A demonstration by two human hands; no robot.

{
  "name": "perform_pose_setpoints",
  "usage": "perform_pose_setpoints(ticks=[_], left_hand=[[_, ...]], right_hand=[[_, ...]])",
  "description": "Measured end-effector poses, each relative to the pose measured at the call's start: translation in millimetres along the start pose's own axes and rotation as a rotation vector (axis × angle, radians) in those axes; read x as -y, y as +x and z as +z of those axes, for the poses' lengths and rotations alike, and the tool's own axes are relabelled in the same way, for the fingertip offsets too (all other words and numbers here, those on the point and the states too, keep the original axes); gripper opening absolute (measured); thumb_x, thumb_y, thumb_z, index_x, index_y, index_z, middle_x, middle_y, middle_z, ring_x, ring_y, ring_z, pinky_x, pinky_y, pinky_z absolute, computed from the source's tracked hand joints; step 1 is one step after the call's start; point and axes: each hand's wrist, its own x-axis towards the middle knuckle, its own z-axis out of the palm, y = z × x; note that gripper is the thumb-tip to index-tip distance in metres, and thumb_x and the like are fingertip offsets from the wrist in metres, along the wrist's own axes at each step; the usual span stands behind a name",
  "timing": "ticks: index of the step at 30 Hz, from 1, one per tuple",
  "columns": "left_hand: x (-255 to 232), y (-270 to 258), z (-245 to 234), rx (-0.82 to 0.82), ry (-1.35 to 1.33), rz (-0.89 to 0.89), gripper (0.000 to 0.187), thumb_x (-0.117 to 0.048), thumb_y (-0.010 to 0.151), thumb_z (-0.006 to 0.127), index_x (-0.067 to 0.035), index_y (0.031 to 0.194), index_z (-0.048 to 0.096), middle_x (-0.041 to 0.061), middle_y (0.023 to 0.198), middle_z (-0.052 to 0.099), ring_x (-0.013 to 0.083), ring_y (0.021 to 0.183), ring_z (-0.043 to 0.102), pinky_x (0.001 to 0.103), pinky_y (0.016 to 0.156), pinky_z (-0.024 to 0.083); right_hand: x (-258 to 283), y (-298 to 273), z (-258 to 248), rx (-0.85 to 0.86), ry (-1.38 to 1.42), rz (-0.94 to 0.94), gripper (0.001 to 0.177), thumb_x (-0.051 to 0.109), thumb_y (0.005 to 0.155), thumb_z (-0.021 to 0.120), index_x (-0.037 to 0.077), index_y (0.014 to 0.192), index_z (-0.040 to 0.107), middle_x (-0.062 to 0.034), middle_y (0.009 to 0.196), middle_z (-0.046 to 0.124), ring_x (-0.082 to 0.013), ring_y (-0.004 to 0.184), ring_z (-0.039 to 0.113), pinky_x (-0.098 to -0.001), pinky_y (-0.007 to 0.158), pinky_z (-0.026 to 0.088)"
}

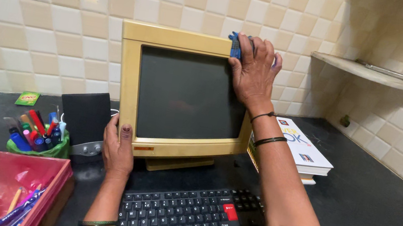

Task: The person wipes the screen and casing of a beige CRT monitor with a blue cloth, then wipes the black keyboard. The person uses circular and back-and-forth motions across the monitor and keyboard surfaces.

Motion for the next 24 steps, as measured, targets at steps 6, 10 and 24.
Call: perform_pose_setpoints(ticks=[6,10,24], left_hand=[[1,-1,0,0.006,0.006,0.010,0.086,-0.074,0.100,0.036,-0.001,0.145,0.050,0.025,0.141,0.055,0.0390,0.132,0.053,0.046,0.110,0.039],[3,0,1,0.015,0.018,-0.012,0.087,-0.074,0.098,0.034,-0.002,0.145,0.051,0.025,0.140,0.055,0.0387,0.131,0.053,0.046,0.110,0.039],[3,-1,4,-0.026,-0.044,0.031,0.086,-0.074,0.102,0.040,0.001,0.142,0.053,0.024,0.137,0.058,0.0371,0.129,0.055,0.045,0.111,0.039]], right_hand=[[-17,-14,9,0.008,0.082,0.134,0.060,0.042,0.109,0.054,0.019,0.161,0.034,-0.0127,0.158,0.037,-0.0379,0.144,0.037,-0.0524,0.113,0.034],[-26,-26,20,-0.075,0.160,0.146,0.064,0.033,0.114,0.051,0.013,0.167,0.021,-0.0237,0.165,0.028,-0.0440,0.151,0.034,-0.0507,0.121,0.035],[-11,-128,26,0.072,0.588,0.574,0.062,0.033,0.110,0.043,0.001,0.158,0.021,-0.0336,0.151,0.043,-0.0484,0.137,0.047,-0.0487,0.113,0.039]])
